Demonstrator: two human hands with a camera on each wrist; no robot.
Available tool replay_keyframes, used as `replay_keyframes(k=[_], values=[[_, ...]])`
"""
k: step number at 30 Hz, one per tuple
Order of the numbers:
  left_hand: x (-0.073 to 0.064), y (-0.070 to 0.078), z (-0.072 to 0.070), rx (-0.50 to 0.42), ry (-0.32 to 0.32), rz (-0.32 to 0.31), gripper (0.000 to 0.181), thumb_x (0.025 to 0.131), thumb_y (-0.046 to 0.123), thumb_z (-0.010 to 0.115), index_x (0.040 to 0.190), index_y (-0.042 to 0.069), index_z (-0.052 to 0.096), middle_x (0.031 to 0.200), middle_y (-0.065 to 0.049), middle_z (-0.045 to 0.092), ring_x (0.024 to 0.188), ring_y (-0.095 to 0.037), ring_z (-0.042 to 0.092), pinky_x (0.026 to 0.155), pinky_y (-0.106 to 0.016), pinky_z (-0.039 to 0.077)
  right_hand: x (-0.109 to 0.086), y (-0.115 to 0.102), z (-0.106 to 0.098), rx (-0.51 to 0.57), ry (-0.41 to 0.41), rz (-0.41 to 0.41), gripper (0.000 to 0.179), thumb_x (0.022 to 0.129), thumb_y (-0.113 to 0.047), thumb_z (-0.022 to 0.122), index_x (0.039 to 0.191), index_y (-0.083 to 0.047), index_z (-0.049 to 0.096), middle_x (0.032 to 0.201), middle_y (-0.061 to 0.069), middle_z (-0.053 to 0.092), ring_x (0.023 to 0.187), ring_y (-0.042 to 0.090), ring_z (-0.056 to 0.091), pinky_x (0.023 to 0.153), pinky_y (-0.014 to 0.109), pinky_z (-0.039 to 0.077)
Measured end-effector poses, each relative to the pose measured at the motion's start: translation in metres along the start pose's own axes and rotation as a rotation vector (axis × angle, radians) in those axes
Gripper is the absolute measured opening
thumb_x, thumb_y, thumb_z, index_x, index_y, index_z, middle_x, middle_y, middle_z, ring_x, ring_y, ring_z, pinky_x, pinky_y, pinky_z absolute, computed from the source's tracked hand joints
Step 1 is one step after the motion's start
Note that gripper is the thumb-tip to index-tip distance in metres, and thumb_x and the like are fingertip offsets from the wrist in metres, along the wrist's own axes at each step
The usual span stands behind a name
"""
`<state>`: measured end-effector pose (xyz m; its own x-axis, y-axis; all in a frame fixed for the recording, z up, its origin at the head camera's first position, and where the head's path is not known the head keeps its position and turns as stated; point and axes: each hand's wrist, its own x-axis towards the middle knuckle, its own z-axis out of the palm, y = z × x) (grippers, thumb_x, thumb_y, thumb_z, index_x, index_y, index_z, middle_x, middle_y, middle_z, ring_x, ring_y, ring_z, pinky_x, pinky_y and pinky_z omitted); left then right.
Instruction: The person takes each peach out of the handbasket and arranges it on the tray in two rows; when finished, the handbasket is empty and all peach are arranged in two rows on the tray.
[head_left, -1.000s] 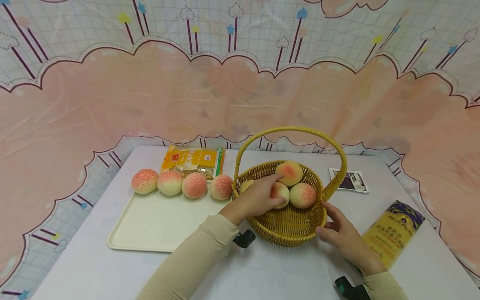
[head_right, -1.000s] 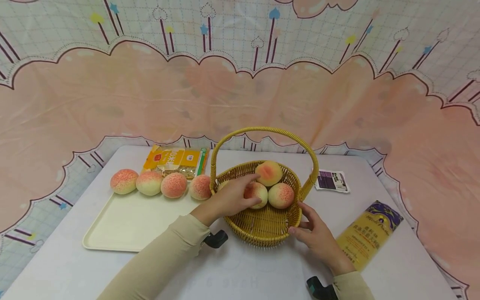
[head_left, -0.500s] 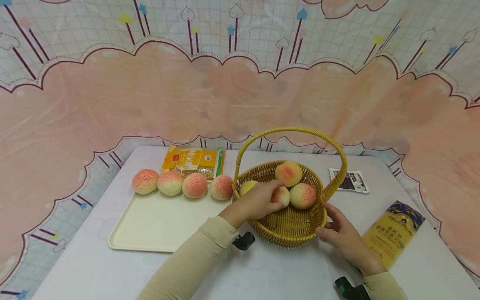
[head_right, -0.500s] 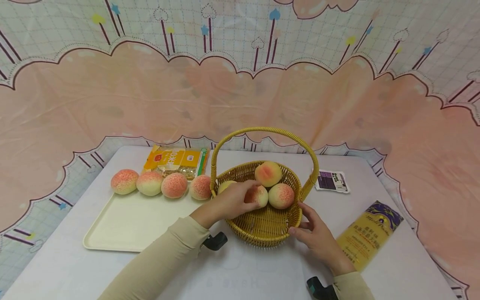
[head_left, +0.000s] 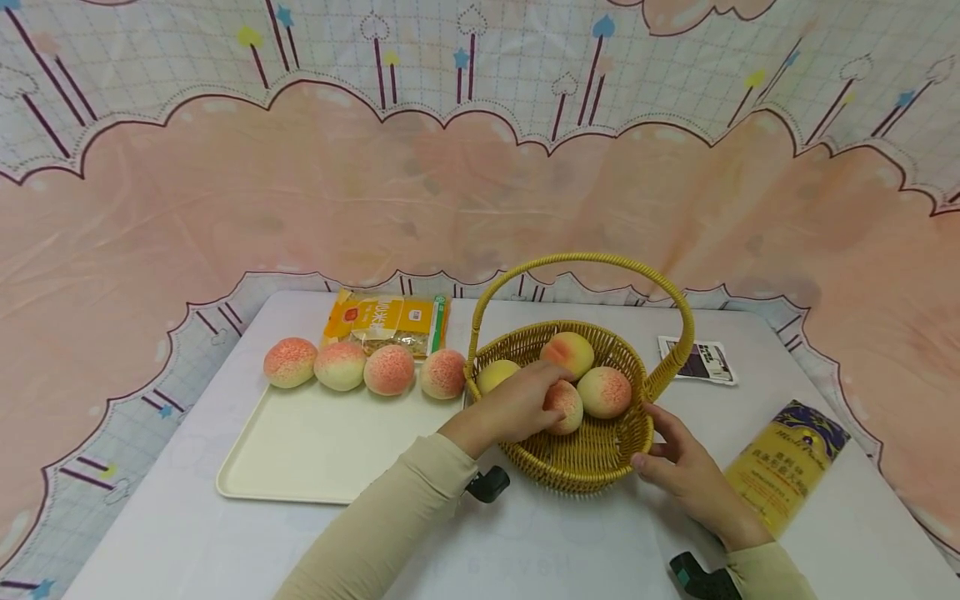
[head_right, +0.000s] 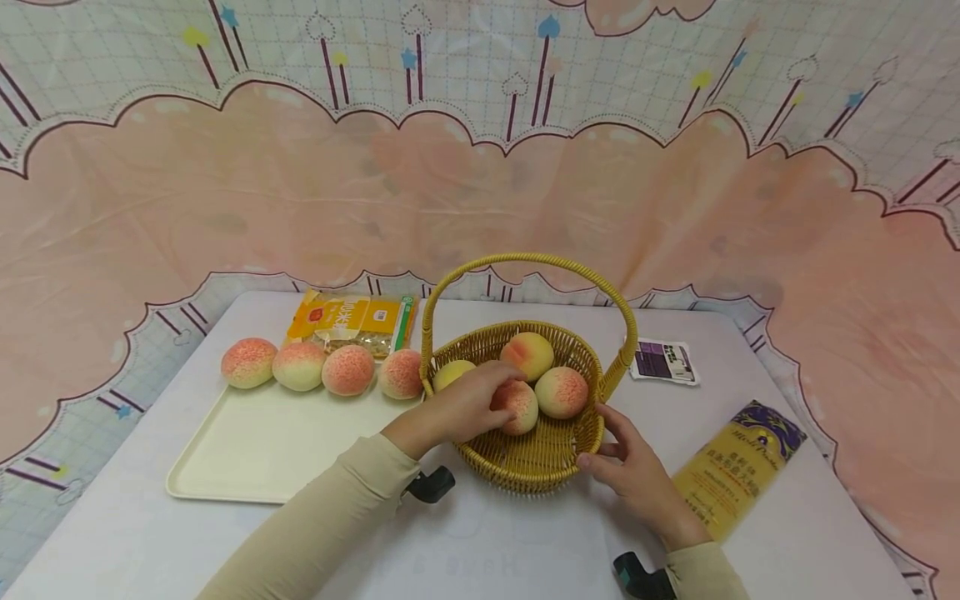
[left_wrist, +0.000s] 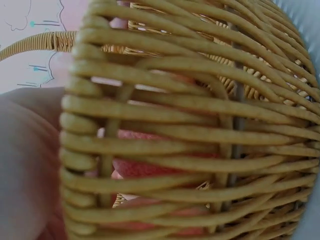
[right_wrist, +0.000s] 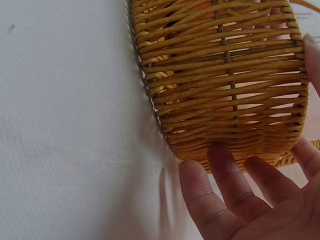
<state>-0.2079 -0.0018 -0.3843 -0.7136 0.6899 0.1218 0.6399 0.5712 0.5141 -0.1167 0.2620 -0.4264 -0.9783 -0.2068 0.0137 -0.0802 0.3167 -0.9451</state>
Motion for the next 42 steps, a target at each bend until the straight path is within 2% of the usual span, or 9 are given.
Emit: replay_keyframes(k=[5,10,14,19,21,25,28,36,42], values=[[0.001,0.0,-0.002,0.044,-0.028,-0.027,0.052,0.093,0.009,0.07,0.142,0.003,0.053,0.144,-0.013,0.05,0.137,-0.023,0.043,0.112,-0.031,0.034,0.001,0.0,0.0,-0.018,0.003,-0.004,0.074,0.097,-0.004,0.063,0.156,0.001,0.02,0.153,0.036,0.024,0.111,0.031,0.059,0.078,0.028,0.056],[0.001,0.001,-0.003,0.125,-0.052,-0.032,0.042,0.095,0.01,0.068,0.135,0.001,0.06,0.15,-0.016,0.044,0.141,-0.025,0.038,0.114,-0.029,0.032,0.002,-0.001,0.0,-0.035,0.006,-0.007,0.073,0.097,-0.004,0.063,0.156,0.001,0.02,0.154,0.036,0.023,0.113,0.042,0.056,0.078,0.029,0.056],[0.001,0.001,-0.002,0.15,-0.047,0.002,0.035,0.094,0.009,0.068,0.129,0.001,0.065,0.147,-0.019,0.047,0.139,-0.028,0.041,0.115,-0.033,0.03,0.002,-0.002,0.0,-0.055,0.015,-0.008,0.073,0.097,-0.005,0.064,0.156,0.0,0.02,0.153,0.036,0.025,0.11,0.033,0.058,0.077,0.029,0.056],[0.003,0.0,0.001,0.197,-0.049,0.046,0.035,0.094,0.016,0.071,0.127,0.006,0.066,0.133,-0.008,0.061,0.127,-0.023,0.052,0.11,-0.031,0.036,0.001,-0.001,0.0,-0.061,0.018,-0.014,0.073,0.097,-0.004,0.064,0.156,0.001,0.021,0.152,0.036,0.026,0.106,0.021,0.059,0.077,0.028,0.056],[0.003,0.0,0.002,0.218,-0.057,0.052,0.038,0.094,0.02,0.071,0.13,0.008,0.064,0.129,-0.003,0.063,0.123,-0.02,0.055,0.108,-0.03,0.038,0.001,-0.001,0.0,-0.055,0.015,-0.015,0.073,0.097,-0.004,0.064,0.156,0.001,0.021,0.152,0.036,0.025,0.107,0.024,0.059,0.077,0.028,0.056],[0.003,0.001,0.003,0.224,-0.083,0.013,0.048,0.095,0.025,0.071,0.138,0.007,0.058,0.143,-0.007,0.054,0.132,-0.022,0.049,0.111,-0.031,0.035,0.001,0.0,0.001,-0.047,0.013,-0.013,0.073,0.097,-0.004,0.063,0.156,0.001,0.02,0.153,0.036,0.024,0.11,0.031,0.058,0.078,0.028,0.056],[0.004,0.001,0.003,0.237,-0.091,-0.004,0.051,0.095,0.029,0.071,0.14,0.007,0.058,0.147,-0.009,0.05,0.136,-0.024,0.045,0.114,-0.033,0.032,0.001,0.0,0.001,-0.034,0.007,-0.011,0.074,0.097,-0.004,0.063,0.156,0.001,0.02,0.154,0.036,0.023,0.111,0.033,0.058,0.078,0.028,0.056],[0.004,0.0,0.006,0.318,-0.071,0.031,0.048,0.093,0.037,0.072,0.134,0.014,0.063,0.134,0.001,0.061,0.127,-0.018,0.052,0.108,-0.034,0.038,0.001,0.001,0.0,-0.022,0.002,-0.01,0.074,0.098,-0.004,0.062,0.157,0.001,0.019,0.154,0.036,0.021,0.115,0.041,0.056,0.079,0.027,0.055],[0.004,0.001,0.007,0.347,-0.093,0.043,0.053,0.091,0.037,0.075,0.136,0.014,0.06,0.133,0.003,0.062,0.124,-0.017,0.055,0.108,-0.033,0.038,0.001,0.001,0.001,-0.026,0.006,-0.007,0.074,0.097,-0.003,0.063,0.157,0.001,0.019,0.154,0.036,0.021,0.115,0.044,0.055,0.078,0.028,0.056]])
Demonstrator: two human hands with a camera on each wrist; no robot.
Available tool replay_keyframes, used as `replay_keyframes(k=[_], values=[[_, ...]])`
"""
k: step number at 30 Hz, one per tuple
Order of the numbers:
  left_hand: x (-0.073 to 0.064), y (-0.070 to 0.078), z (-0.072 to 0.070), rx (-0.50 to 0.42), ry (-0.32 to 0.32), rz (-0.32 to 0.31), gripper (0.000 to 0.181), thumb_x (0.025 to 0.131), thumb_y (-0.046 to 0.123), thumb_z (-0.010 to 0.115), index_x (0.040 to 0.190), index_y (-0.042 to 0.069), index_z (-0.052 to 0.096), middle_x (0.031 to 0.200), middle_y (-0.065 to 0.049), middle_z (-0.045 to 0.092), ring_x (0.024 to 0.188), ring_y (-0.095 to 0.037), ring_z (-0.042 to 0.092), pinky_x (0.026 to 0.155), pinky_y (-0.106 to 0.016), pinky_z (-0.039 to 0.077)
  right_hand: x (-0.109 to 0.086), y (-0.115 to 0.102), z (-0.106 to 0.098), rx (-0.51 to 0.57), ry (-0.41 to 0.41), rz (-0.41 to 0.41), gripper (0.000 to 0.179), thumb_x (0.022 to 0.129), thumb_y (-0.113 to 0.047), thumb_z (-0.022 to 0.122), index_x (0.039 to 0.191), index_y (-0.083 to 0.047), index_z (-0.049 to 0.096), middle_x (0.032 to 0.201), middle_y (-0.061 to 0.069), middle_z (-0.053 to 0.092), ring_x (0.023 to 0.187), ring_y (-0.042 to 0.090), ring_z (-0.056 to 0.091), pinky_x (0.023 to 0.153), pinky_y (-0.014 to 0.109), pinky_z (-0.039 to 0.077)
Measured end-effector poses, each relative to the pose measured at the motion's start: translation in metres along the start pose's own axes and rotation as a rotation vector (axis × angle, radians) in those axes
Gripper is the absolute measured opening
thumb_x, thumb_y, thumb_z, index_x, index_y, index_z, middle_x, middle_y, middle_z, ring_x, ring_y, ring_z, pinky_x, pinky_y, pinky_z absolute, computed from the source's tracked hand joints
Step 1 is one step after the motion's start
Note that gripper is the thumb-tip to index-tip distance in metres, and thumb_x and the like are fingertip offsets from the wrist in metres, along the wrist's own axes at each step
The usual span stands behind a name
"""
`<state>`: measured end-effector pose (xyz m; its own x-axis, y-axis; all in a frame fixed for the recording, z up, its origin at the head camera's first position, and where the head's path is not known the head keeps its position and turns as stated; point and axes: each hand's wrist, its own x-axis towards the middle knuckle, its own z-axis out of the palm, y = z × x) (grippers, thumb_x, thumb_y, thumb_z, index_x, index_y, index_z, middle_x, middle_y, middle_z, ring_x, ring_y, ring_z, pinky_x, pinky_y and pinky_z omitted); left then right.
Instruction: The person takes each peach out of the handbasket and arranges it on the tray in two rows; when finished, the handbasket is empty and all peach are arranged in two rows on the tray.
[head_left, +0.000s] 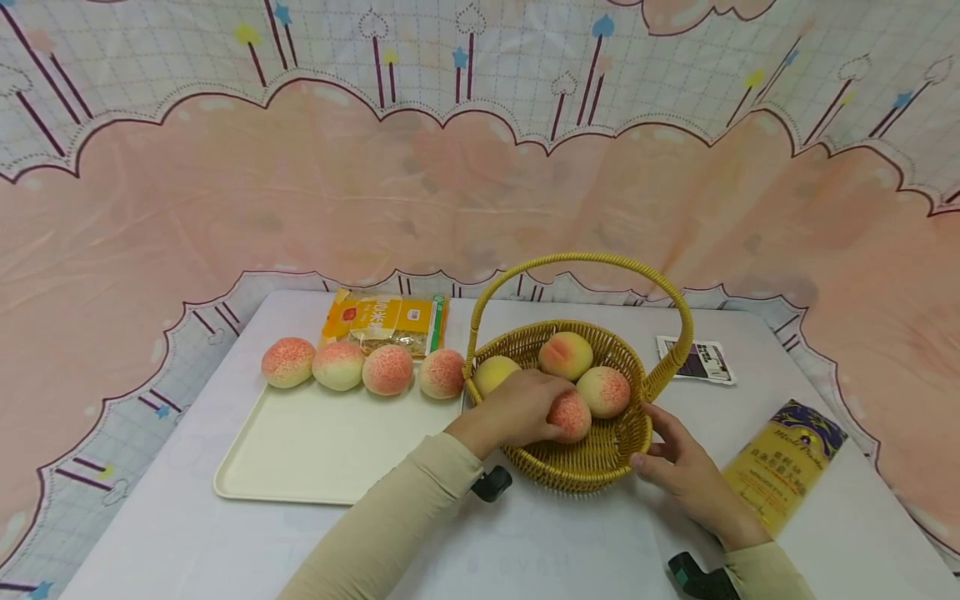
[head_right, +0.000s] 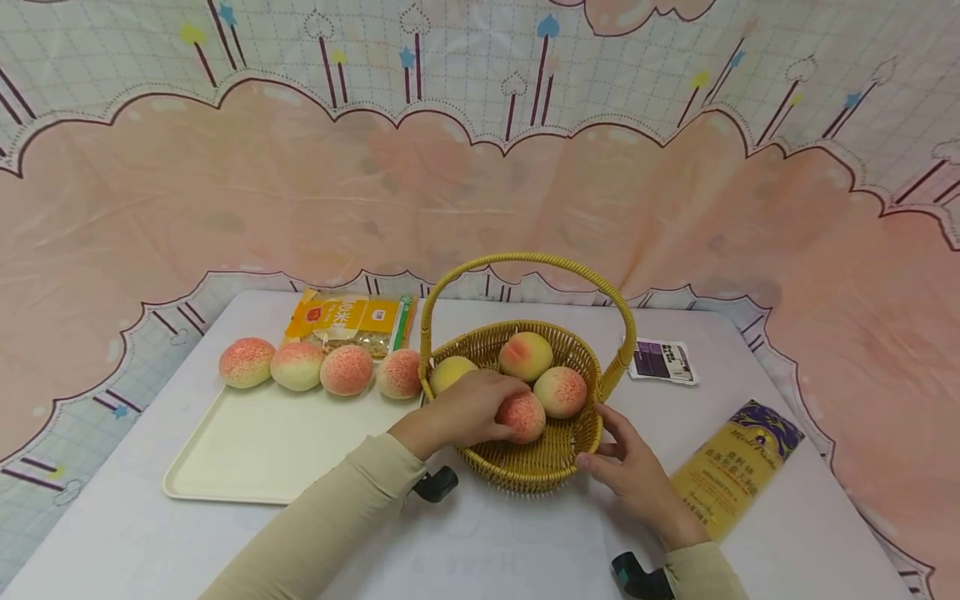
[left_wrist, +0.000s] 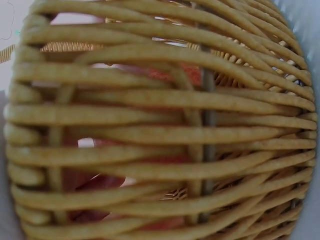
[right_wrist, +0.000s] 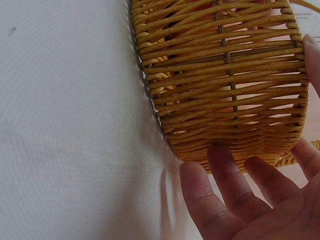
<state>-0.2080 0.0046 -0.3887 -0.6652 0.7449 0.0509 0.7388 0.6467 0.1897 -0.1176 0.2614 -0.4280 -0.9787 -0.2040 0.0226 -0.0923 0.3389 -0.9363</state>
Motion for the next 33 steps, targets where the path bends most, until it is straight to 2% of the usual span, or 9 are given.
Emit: replay_keyframes(k=[8,16,19,25,33], values=[[0.001,-0.001,0.0,-0.019,-0.029,-0.039,0.06,0.089,0.04,0.077,0.14,0.016,0.058,0.139,0.0,0.057,0.128,-0.021,0.051,0.108,-0.037,0.037,0.0,0.001,0.0,-0.002,-0.003,-0.007,0.074,0.097,-0.003,0.063,0.157,0.001,0.019,0.154,0.036,0.022,0.114,0.045,0.055,0.078,0.028,0.055],[0.001,-0.002,0.004,-0.042,-0.012,-0.035,0.058,0.087,0.043,0.077,0.136,0.019,0.061,0.134,0.0,0.057,0.122,-0.021,0.053,0.106,-0.036,0.038,-0.001,0.001,0.0,-0.004,-0.001,0.002,0.073,0.098,-0.004,0.062,0.157,0.0,0.019,0.154,0.035,0.023,0.115,0.044,0.055,0.078,0.028,0.055],[0.0,-0.003,0.005,-0.125,0.009,-0.041,0.059,0.087,0.039,0.079,0.137,0.017,0.059,0.136,-0.003,0.054,0.122,-0.021,0.052,0.106,-0.034,0.039,0.0,0.0,0.0,-0.003,0.0,0.01,0.074,0.098,-0.005,0.062,0.157,-0.001,0.019,0.155,0.034,0.022,0.116,0.045,0.055,0.079,0.028,0.055],[-0.006,-0.003,0.0,-0.352,0.075,-0.051,0.061,0.087,0.03,0.08,0.139,0.011,0.054,0.14,-0.01,0.045,0.121,-0.02,0.052,0.102,-0.03,0.044,-0.001,-0.001,0.0,-0.012,0.003,0.025,0.074,0.098,-0.006,0.063,0.157,-0.001,0.019,0.155,0.035,0.021,0.118,0.046,0.054,0.079,0.028,0.055],[-0.02,-0.004,-0.014,-0.529,0.135,-0.075,0.063,0.087,0.028,0.08,0.141,0.008,0.054,0.137,-0.013,0.048,0.12,-0.023,0.051,0.102,-0.035,0.045,0.0,0.0,-0.001,-0.043,0.002,0.046,0.076,0.098,-0.009,0.064,0.158,-0.003,0.018,0.156,0.034,0.021,0.115,0.041,0.055,0.078,0.028,0.055]])
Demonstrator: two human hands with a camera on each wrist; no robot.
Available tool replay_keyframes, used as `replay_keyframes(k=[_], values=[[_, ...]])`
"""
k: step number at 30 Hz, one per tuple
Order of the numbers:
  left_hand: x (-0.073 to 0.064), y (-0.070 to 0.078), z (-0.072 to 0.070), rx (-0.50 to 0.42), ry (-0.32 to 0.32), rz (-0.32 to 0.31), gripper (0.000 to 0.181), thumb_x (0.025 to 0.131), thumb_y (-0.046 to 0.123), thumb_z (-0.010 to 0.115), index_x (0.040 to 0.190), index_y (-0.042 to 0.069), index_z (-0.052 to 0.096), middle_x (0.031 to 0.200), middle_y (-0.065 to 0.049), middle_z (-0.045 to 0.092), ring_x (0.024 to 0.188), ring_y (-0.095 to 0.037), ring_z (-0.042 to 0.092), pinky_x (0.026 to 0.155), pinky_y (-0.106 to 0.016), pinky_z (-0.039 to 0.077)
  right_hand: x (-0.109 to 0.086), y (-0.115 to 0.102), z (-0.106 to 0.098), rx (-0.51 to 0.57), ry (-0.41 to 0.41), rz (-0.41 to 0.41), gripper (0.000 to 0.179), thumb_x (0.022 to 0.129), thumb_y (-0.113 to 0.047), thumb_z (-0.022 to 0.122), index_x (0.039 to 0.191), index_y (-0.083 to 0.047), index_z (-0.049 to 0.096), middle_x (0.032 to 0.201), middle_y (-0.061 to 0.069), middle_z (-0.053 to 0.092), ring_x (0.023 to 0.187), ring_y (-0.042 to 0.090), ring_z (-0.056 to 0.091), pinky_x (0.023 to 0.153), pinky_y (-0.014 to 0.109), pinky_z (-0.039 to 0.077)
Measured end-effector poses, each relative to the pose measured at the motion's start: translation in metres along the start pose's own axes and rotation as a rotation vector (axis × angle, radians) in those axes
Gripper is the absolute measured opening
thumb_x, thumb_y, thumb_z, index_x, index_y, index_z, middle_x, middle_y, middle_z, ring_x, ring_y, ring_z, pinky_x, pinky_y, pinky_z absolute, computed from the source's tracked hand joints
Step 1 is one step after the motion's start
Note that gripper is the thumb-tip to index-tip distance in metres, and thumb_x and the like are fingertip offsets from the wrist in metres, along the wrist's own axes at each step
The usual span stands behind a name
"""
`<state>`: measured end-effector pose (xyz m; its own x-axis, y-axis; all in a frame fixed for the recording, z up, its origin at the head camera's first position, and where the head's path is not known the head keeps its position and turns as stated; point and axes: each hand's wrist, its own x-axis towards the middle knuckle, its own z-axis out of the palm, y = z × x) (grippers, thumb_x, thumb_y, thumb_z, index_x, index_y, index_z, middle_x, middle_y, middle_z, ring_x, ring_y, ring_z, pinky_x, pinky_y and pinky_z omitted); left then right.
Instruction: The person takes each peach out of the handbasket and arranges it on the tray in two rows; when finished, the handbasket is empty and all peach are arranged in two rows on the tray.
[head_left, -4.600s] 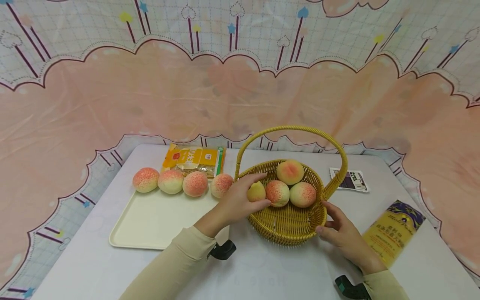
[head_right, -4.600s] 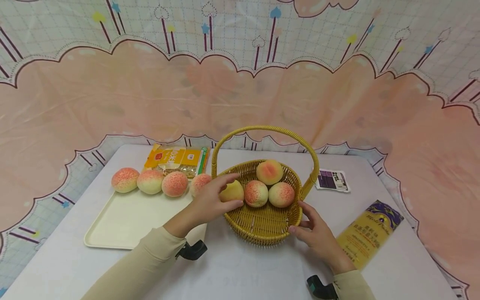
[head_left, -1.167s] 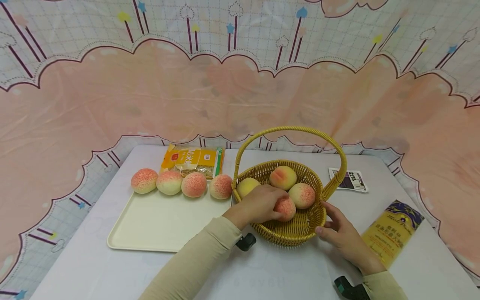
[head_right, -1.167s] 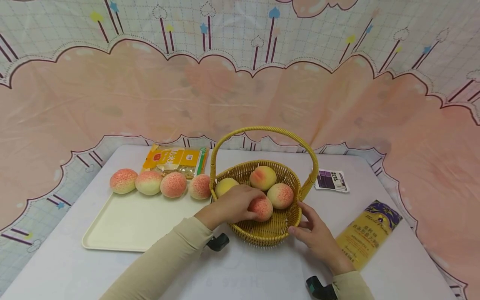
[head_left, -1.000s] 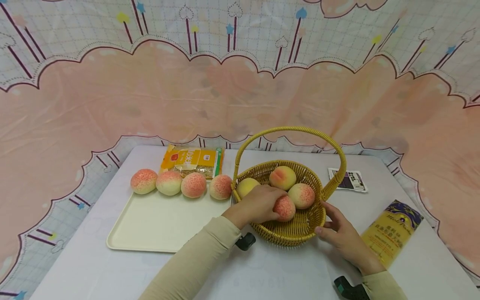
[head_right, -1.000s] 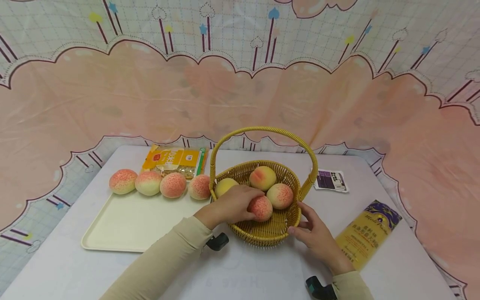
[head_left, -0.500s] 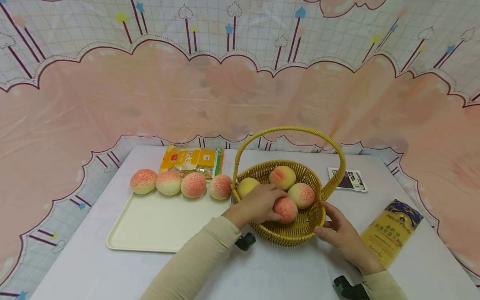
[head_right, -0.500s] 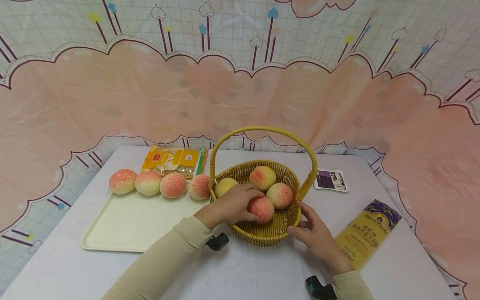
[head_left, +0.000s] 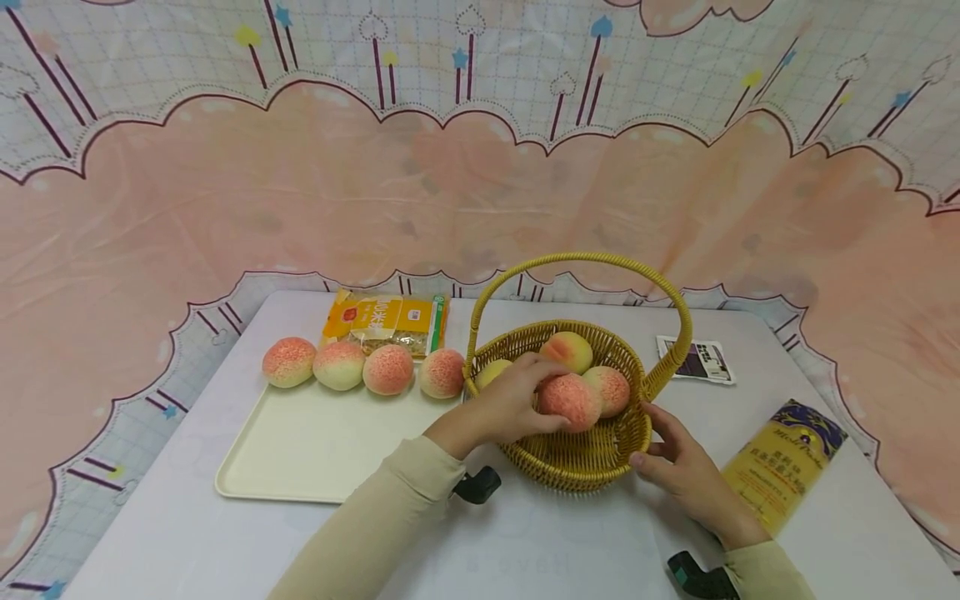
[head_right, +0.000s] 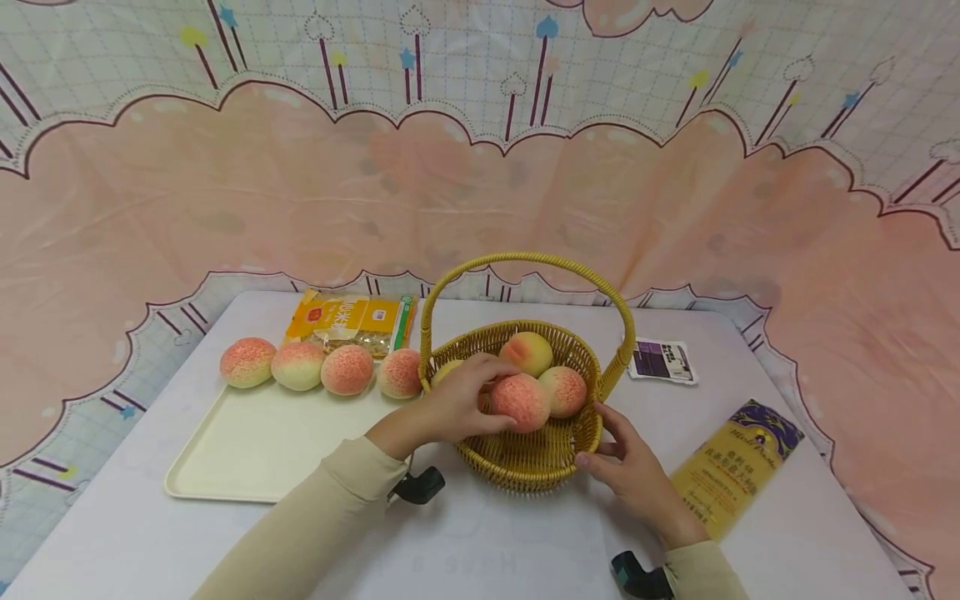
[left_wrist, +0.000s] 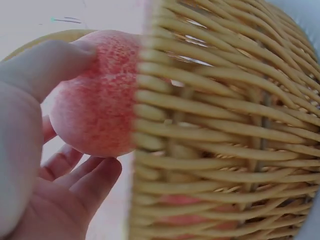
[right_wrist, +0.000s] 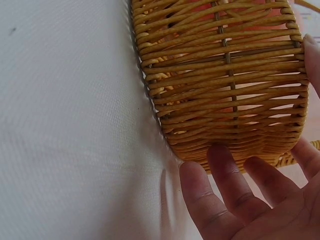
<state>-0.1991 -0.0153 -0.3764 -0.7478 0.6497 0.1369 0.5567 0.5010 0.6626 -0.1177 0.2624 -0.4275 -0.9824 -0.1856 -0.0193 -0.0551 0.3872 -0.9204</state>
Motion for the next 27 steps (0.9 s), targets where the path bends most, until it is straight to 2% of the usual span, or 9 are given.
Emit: replay_keyframes(k=[3,8,10,16,20,23,27], values=[[-0.006,0.001,-0.007,-0.054,0.021,0.018,0.064,0.086,0.027,0.079,0.141,0.007,0.053,0.139,-0.011,0.05,0.121,-0.022,0.052,0.102,-0.036,0.046,0.0,0.0,0.0,-0.009,0.002,0.0,0.076,0.098,-0.009,0.064,0.158,-0.002,0.018,0.155,0.034,0.022,0.114,0.039,0.056,0.078,0.028,0.055],[-0.017,0.002,-0.018,-0.129,0.042,0.038,0.064,0.086,0.025,0.081,0.141,0.006,0.054,0.134,-0.006,0.056,0.116,-0.019,0.057,0.096,-0.028,0.049,0.001,-0.001,-0.001,-0.017,0.0,-0.003,0.076,0.098,-0.008,0.064,0.158,-0.002,0.018,0.155,0.034,0.024,0.112,0.036,0.056,0.077,0.028,0.055],[-0.023,0.002,-0.023,-0.132,0.04,0.025,0.065,0.086,0.026,0.081,0.142,0.007,0.054,0.134,-0.004,0.056,0.116,-0.018,0.058,0.096,-0.026,0.049,0.001,-0.001,-0.001,-0.017,-0.001,-0.001,0.076,0.098,-0.009,0.064,0.157,-0.002,0.019,0.154,0.034,0.024,0.112,0.035,0.056,0.078,0.029,0.054],[-0.044,-0.001,-0.039,-0.121,0.067,0.04,0.062,0.085,0.024,0.082,0.138,0.006,0.057,0.13,-0.005,0.059,0.111,-0.017,0.06,0.095,-0.033,0.051,0.001,-0.002,-0.001,-0.005,-0.005,0.004,0.075,0.098,-0.008,0.064,0.158,-0.002,0.018,0.156,0.034,0.022,0.114,0.038,0.056,0.078,0.028,0.054],[-0.063,-0.005,-0.05,-0.117,0.106,0.031,0.063,0.083,0.024,0.084,0.137,0.004,0.059,0.127,-0.005,0.062,0.105,-0.016,0.06,0.093,-0.038,0.053,0.0,-0.002,-0.001,0.007,-0.011,0.011,0.075,0.098,-0.008,0.063,0.158,-0.002,0.017,0.156,0.034,0.021,0.115,0.039,0.056,0.078,0.028,0.055],[-0.079,-0.011,-0.057,-0.109,0.159,0.025,0.063,0.081,0.023,0.085,0.135,0.001,0.06,0.123,-0.005,0.063,0.102,-0.015,0.06,0.091,-0.036,0.053,0.0,-0.001,-0.001,0.001,-0.013,0.014,0.076,0.098,-0.009,0.064,0.158,-0.003,0.017,0.155,0.034,0.022,0.112,0.035,0.056,0.077,0.03,0.055],[-0.101,-0.022,-0.064,-0.13,0.224,-0.006,0.06,0.081,0.019,0.085,0.134,0.001,0.061,0.126,-0.008,0.061,0.101,-0.016,0.061,0.089,-0.034,0.054,0.0,-0.001,0.0,0.006,-0.007,0.012,0.077,0.098,-0.008,0.064,0.158,-0.002,0.017,0.155,0.035,0.023,0.11,0.033,0.057,0.077,0.03,0.056]])
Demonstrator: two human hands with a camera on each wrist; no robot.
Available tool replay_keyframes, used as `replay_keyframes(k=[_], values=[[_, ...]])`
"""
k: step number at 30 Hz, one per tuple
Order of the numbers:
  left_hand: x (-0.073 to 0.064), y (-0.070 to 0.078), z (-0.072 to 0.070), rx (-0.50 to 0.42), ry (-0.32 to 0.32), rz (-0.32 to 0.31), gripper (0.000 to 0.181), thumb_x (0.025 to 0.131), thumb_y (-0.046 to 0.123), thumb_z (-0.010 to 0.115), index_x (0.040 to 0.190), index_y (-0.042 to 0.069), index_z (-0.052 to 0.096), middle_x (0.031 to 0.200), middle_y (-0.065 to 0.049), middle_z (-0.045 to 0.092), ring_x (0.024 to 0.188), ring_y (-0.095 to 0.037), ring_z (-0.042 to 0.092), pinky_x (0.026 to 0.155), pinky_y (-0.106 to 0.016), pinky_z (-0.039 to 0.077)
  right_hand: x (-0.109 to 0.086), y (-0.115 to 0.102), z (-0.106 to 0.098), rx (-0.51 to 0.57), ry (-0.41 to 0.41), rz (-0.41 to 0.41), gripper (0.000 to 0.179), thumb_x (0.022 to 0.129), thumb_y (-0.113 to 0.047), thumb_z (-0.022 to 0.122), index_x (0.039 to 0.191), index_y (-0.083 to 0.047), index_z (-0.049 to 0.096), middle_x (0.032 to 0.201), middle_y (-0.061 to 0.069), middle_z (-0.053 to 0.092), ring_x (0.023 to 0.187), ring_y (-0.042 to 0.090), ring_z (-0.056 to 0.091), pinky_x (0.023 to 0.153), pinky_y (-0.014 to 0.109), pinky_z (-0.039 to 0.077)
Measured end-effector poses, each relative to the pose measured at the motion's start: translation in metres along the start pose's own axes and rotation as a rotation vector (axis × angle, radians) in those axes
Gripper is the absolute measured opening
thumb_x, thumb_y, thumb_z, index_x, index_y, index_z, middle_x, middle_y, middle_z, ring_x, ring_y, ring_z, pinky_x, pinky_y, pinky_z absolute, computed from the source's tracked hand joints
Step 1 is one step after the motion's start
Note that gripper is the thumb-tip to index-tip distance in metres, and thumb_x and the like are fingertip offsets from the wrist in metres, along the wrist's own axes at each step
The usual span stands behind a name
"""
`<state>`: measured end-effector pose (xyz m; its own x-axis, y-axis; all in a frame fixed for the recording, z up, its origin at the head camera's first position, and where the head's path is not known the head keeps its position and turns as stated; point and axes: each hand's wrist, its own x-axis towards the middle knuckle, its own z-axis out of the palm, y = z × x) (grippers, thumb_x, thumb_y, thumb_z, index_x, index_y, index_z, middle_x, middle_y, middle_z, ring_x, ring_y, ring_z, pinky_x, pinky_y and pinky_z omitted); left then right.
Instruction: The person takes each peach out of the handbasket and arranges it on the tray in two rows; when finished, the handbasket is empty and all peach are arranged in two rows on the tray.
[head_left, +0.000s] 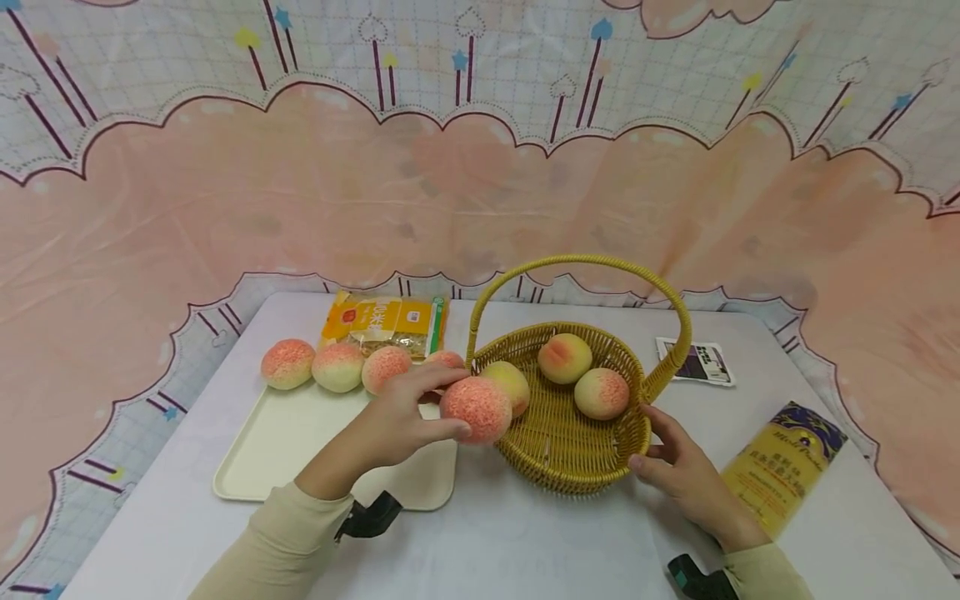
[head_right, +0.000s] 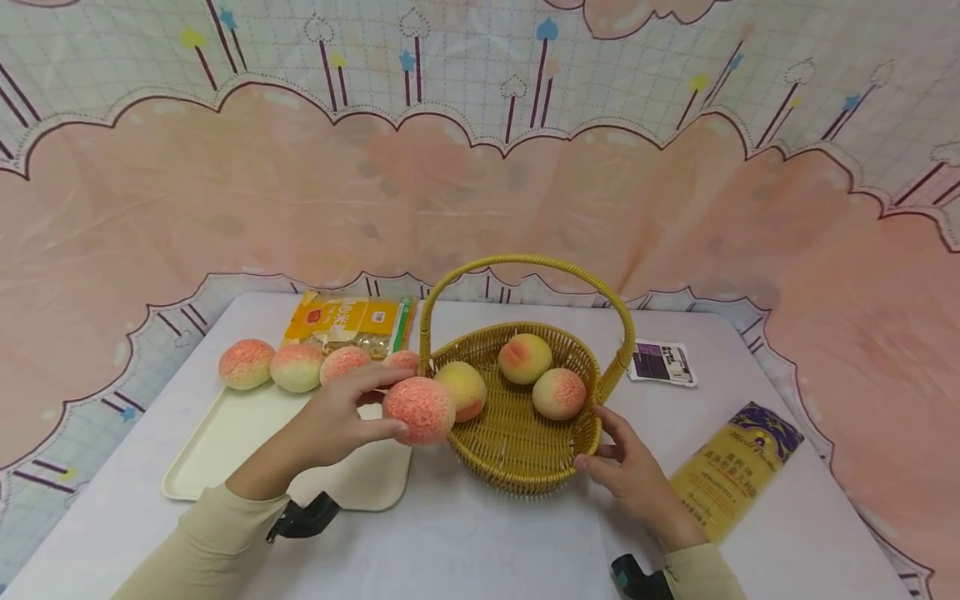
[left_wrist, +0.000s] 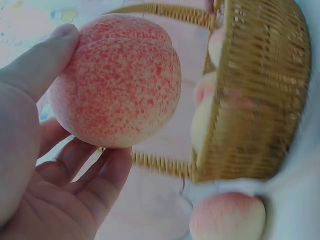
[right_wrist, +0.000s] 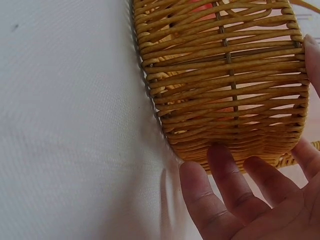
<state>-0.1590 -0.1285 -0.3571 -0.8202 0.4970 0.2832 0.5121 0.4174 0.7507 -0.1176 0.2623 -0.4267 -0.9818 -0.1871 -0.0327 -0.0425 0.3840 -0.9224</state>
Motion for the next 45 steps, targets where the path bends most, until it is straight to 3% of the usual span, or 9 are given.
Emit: replay_keyframes(k=[9,17,24,33,37,45], values=[[-0.048,-0.029,-0.028,-0.061,0.136,-0.179,0.058,0.083,0.013,0.083,0.134,0.0,0.06,0.131,-0.015,0.059,0.111,-0.029,0.06,0.085,-0.03,0.056,-0.002,0.0,0.001,0.025,-0.001,0.008,0.077,0.098,-0.006,0.064,0.158,-0.001,0.016,0.155,0.036,0.021,0.111,0.037,0.056,0.077,0.03,0.056],[-0.086,-0.052,-0.057,0.114,0.242,-0.3,0.06,0.083,0.016,0.083,0.134,-0.002,0.058,0.128,-0.017,0.06,0.117,-0.033,0.057,0.085,-0.033,0.056,-0.002,-0.001,0.001,0.038,-0.002,0.004,0.076,0.098,-0.004,0.063,0.158,-0.001,0.016,0.155,0.037,0.02,0.113,0.04,0.056,0.077,0.029,0.056],[-0.109,-0.068,-0.077,0.235,0.301,-0.381,0.063,0.084,0.021,0.083,0.135,-0.005,0.056,0.124,-0.022,0.058,0.112,-0.036,0.056,0.081,-0.035,0.057,-0.002,-0.002,0.001,0.034,-0.003,0.007,0.075,0.098,-0.005,0.062,0.157,0.0,0.016,0.154,0.037,0.02,0.114,0.042,0.055,0.077,0.028,0.056],[-0.135,-0.089,-0.088,0.314,0.332,-0.518,0.066,0.086,0.028,0.082,0.134,-0.007,0.054,0.124,-0.03,0.057,0.107,-0.043,0.061,0.083,-0.045,0.055,0.0,-0.002,0.0,0.008,0.001,0.031,0.076,0.098,-0.008,0.064,0.157,-0.001,0.017,0.154,0.037,0.021,0.113,0.038,0.056,0.078,0.028,0.055],[-0.146,-0.095,-0.093,0.345,0.34,-0.549,0.066,0.085,0.031,0.082,0.132,-0.008,0.055,0.12,-0.032,0.061,0.103,-0.045,0.064,0.081,-0.04,0.056,0.001,-0.002,0.0,0.019,-0.005,0.044,0.076,0.098,-0.008,0.063,0.158,-0.002,0.016,0.155,0.037,0.019,0.116,0.041,0.055,0.079,0.028,0.055],[-0.171,-0.102,-0.102,0.378,0.283,-0.661,0.074,0.088,0.041,0.077,0.135,-0.01,0.051,0.125,-0.036,0.056,0.109,-0.052,0.059,0.087,-0.06,0.051,0.001,0.0,0.0,0.011,-0.003,0.028,0.076,0.098,-0.008,0.063,0.157,-0.002,0.017,0.154,0.038,0.021,0.114,0.041,0.056,0.078,0.028,0.055]])
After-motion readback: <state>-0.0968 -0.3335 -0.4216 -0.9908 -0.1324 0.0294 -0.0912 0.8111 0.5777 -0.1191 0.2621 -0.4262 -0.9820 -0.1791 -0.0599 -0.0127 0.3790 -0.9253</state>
